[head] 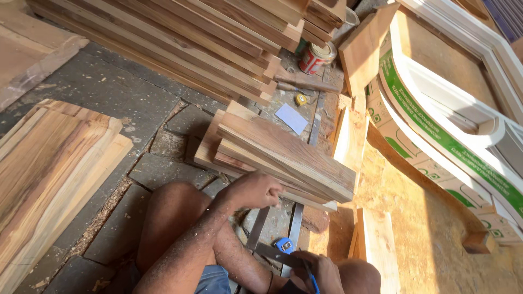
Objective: The person sits on the floor and uses a try square and a pen to mark lines on several wooden planks. They repeatedly position the square on the wood and draw straight lines along its edge, then move the planks to mark additional pieces.
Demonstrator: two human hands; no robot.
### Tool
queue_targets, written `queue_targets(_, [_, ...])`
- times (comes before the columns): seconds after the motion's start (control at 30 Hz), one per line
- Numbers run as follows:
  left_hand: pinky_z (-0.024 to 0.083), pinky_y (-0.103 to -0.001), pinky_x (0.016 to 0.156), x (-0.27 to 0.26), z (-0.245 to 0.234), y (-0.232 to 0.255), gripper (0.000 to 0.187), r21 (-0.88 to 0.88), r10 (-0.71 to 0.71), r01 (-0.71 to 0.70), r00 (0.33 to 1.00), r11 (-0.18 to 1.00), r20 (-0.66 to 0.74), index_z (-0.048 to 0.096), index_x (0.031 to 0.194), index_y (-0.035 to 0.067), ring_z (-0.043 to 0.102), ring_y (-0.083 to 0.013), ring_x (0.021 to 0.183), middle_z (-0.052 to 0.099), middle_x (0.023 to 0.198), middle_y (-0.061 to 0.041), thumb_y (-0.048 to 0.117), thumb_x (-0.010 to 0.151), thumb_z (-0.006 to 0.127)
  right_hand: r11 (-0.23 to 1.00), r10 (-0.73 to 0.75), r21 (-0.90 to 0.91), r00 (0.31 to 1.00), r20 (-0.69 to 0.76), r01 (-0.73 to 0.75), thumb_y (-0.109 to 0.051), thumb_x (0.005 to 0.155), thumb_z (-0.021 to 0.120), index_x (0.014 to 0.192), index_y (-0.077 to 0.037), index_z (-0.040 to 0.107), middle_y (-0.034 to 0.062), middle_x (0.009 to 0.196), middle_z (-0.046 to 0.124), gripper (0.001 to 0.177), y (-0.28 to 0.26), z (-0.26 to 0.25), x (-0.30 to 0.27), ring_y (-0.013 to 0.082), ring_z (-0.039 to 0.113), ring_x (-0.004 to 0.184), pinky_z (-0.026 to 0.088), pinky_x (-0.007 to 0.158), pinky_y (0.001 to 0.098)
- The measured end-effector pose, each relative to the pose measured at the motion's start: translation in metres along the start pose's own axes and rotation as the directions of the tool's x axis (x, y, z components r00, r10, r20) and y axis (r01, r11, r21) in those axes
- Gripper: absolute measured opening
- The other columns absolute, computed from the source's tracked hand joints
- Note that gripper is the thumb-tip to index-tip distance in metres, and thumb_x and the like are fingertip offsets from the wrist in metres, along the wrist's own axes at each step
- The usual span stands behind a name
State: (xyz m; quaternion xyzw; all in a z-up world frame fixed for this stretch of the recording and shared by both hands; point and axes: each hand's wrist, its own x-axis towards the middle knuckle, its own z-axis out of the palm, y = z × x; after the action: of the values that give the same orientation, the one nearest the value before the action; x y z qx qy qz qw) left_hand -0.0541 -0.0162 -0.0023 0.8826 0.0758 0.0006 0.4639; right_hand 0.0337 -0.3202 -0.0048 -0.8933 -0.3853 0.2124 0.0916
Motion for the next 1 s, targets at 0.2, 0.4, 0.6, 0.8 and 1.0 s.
queue_targets(0.2, [0.047,-0.041,0.11,0.013,0.011,0.017,0.075,0.428,0.392,-0.172,0.77,0.887,-0.503,0.059,0.142,0.01,0.056,-0.0266,0.127,0.065,0.133,-0.01,0.026,0.076,0.09,0.996,-0.087,-0.03,0.992,-0.093,0.085,-0.024,0.074,0.082,0.111,-0.022,0.077,0.0099,0.089,0.079,0.037,-0.011,-0.004,0.0,0.0339,0.074,0.084,0.058,0.075,0.0454])
queue_targets(0.4, [0.02,-0.048,0.127,0.042,0.017,0.011,0.09,0.584,0.384,-0.025,0.776,0.811,-0.501,0.041,0.154,0.006,0.033,-0.0331,0.149,0.041,0.16,-0.013,0.013,0.075,0.085,0.99,-0.029,-0.138,1.0,-0.012,0.027,-0.024,0.081,0.079,0.117,-0.022,0.073,0.014,0.09,0.077,0.037,-0.005,0.015,-0.003,0.035,0.073,0.089,0.054,0.083,0.0497])
queue_targets(0.6, [0.015,-0.05,0.128,0.046,0.037,0.006,0.076,0.664,0.434,0.034,0.731,0.747,-0.526,0.044,0.152,0.01,0.031,-0.0305,0.152,0.039,0.163,-0.011,0.005,0.083,0.077,0.987,-0.018,-0.16,1.0,0.019,0.021,-0.025,0.081,0.076,0.122,-0.026,0.072,0.0111,0.094,0.078,0.042,-0.01,0.015,-0.005,0.0327,0.074,0.092,0.05,0.092,0.0504])
queue_targets(0.8, [0.031,-0.05,0.123,0.03,0.048,-0.003,0.056,0.51,0.507,-0.227,0.689,0.83,-0.519,0.059,0.138,0.005,0.043,-0.0318,0.143,0.053,0.15,-0.014,0.01,0.084,0.075,0.98,0.016,-0.2,0.999,0.048,-0.006,-0.03,0.08,0.079,0.123,-0.028,0.073,0.0079,0.098,0.08,0.044,-0.022,0.004,-0.011,0.0297,0.075,0.094,0.048,0.1,0.0468])
queue_targets(1.0, [0.056,-0.036,0.098,0.013,0.036,0.008,0.045,0.249,0.401,-0.376,0.914,0.893,-0.059,0.075,0.124,0.016,0.069,-0.0225,0.11,0.074,0.121,-0.012,-0.006,0.087,0.065,0.993,0.116,-0.026,0.988,-0.101,-0.119,-0.031,0.078,0.085,0.112,-0.023,0.088,-0.0021,0.101,0.09,0.035,0.023,-0.042,-0.028,0.0162,0.078,0.101,0.052,0.101,0.0375])
